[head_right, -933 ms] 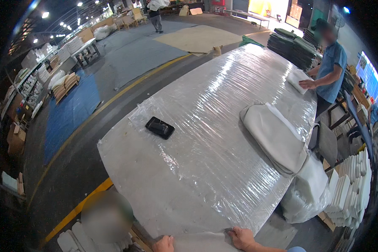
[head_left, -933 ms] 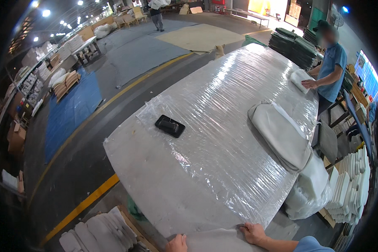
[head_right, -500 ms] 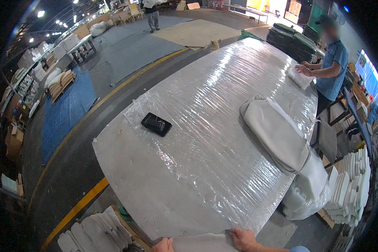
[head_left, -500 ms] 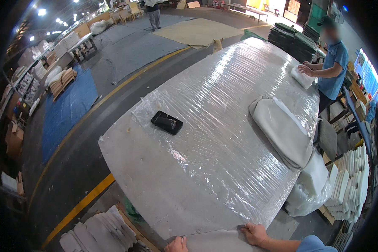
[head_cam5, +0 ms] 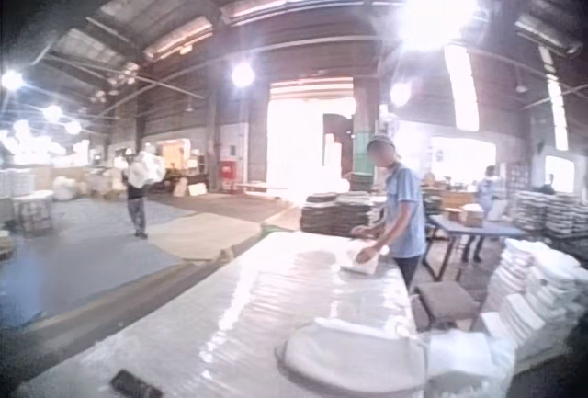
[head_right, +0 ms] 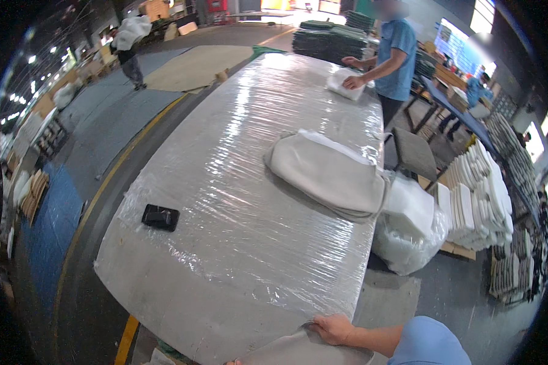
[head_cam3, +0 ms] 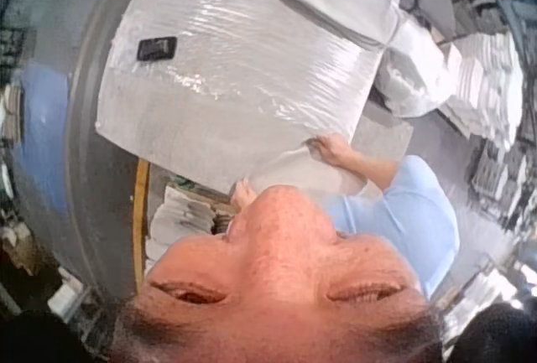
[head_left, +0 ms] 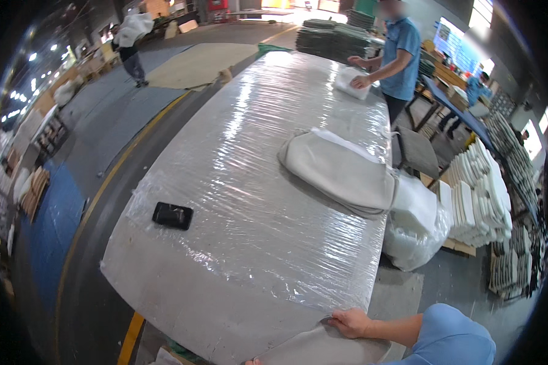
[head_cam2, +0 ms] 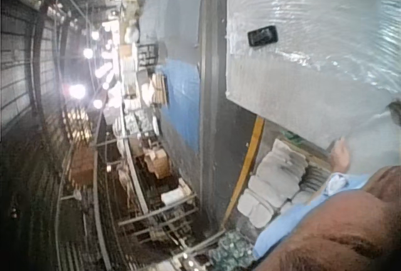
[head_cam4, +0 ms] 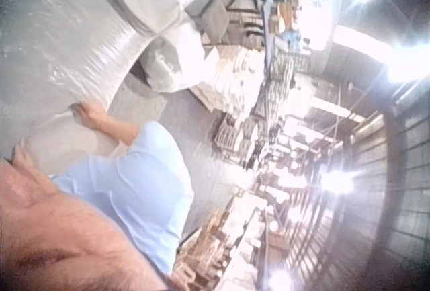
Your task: The person folds gray cushion covers and places them on a table. The person also handles white foam inserts, placing them on the table and into a plastic bag. The person stacks the folded covers on a nearby pallet.
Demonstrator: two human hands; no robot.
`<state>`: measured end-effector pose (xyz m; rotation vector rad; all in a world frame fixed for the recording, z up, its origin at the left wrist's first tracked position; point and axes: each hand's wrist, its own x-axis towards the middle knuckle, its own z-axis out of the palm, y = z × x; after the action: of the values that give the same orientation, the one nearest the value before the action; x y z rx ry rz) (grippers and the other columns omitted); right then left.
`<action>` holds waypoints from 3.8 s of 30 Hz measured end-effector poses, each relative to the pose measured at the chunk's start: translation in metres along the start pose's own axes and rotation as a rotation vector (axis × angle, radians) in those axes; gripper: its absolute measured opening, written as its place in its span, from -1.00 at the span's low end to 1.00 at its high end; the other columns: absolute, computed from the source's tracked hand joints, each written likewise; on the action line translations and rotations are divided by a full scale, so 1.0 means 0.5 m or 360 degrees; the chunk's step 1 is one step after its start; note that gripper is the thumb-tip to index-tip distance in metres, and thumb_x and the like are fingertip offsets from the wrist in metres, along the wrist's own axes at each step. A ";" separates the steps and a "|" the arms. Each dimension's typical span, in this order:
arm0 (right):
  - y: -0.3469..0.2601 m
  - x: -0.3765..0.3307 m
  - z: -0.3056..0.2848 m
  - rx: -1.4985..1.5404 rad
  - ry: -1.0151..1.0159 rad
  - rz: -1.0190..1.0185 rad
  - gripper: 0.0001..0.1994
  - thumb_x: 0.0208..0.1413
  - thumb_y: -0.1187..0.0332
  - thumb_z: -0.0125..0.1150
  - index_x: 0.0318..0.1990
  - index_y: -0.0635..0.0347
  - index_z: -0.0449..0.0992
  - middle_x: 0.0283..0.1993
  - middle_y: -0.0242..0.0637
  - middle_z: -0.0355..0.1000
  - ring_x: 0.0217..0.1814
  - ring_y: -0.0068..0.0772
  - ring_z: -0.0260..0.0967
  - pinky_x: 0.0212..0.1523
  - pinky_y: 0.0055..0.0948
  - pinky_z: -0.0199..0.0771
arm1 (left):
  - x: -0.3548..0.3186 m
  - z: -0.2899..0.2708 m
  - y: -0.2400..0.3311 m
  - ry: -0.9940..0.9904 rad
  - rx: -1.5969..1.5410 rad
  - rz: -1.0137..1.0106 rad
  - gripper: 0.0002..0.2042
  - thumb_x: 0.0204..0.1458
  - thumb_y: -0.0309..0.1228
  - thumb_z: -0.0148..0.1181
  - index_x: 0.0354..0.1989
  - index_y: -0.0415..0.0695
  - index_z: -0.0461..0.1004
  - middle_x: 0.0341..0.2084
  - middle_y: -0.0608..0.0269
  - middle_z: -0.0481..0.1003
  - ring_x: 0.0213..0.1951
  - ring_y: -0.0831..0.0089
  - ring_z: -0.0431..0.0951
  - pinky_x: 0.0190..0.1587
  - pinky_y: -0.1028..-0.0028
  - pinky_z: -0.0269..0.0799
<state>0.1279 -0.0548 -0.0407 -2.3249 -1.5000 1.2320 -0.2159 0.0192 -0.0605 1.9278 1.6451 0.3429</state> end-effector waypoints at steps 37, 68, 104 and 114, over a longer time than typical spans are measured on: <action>-0.044 0.016 -0.025 -0.0059 0.0105 0.0079 -0.66 0.26 0.01 0.15 -0.29 0.11 0.57 -0.41 0.03 0.54 -0.27 0.22 0.54 -0.23 0.07 0.53 | 0.013 0.006 -0.007 0.0108 -0.0084 -0.0126 -0.71 0.29 -0.10 0.15 -0.39 -0.01 0.55 -0.56 -0.09 0.54 -0.46 -0.18 0.57 -0.40 -0.08 0.42; -0.016 0.018 -0.004 -0.0150 0.0092 0.0047 -0.63 0.28 -0.04 0.12 -0.27 0.08 0.56 -0.40 0.02 0.55 -0.26 0.22 0.54 -0.21 0.10 0.52 | 0.012 -0.015 -0.010 -0.0201 -0.0040 -0.0253 -0.61 0.35 0.02 -0.04 -0.20 -0.02 0.57 -0.37 -0.20 0.61 -0.24 -0.32 0.59 -0.19 -0.17 0.45; -0.015 0.015 -0.005 -0.0184 0.0061 -0.0017 -0.65 0.32 -0.06 0.05 -0.08 -0.08 0.63 -0.24 -0.06 0.61 -0.18 0.15 0.56 -0.16 0.07 0.53 | 0.014 -0.050 0.002 -0.0541 -0.0033 -0.0434 -0.48 0.36 0.09 -0.14 0.07 -0.08 0.56 -0.12 -0.31 0.58 0.00 -0.37 0.53 0.02 -0.17 0.41; -0.013 0.023 -0.001 -0.0247 0.0015 0.0011 -0.59 0.34 -0.07 0.03 -0.20 0.08 0.59 -0.29 0.04 0.59 -0.18 0.21 0.56 -0.14 0.10 0.52 | 0.015 -0.021 -0.016 -0.0346 -0.0008 -0.0325 -0.49 0.37 0.09 -0.15 0.04 -0.07 0.57 -0.16 -0.25 0.61 -0.05 -0.32 0.57 -0.02 -0.14 0.45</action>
<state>0.1256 -0.0420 -0.0439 -2.4288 -1.6406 1.1430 -0.2265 0.0294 -0.0581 1.7075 1.6737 0.0540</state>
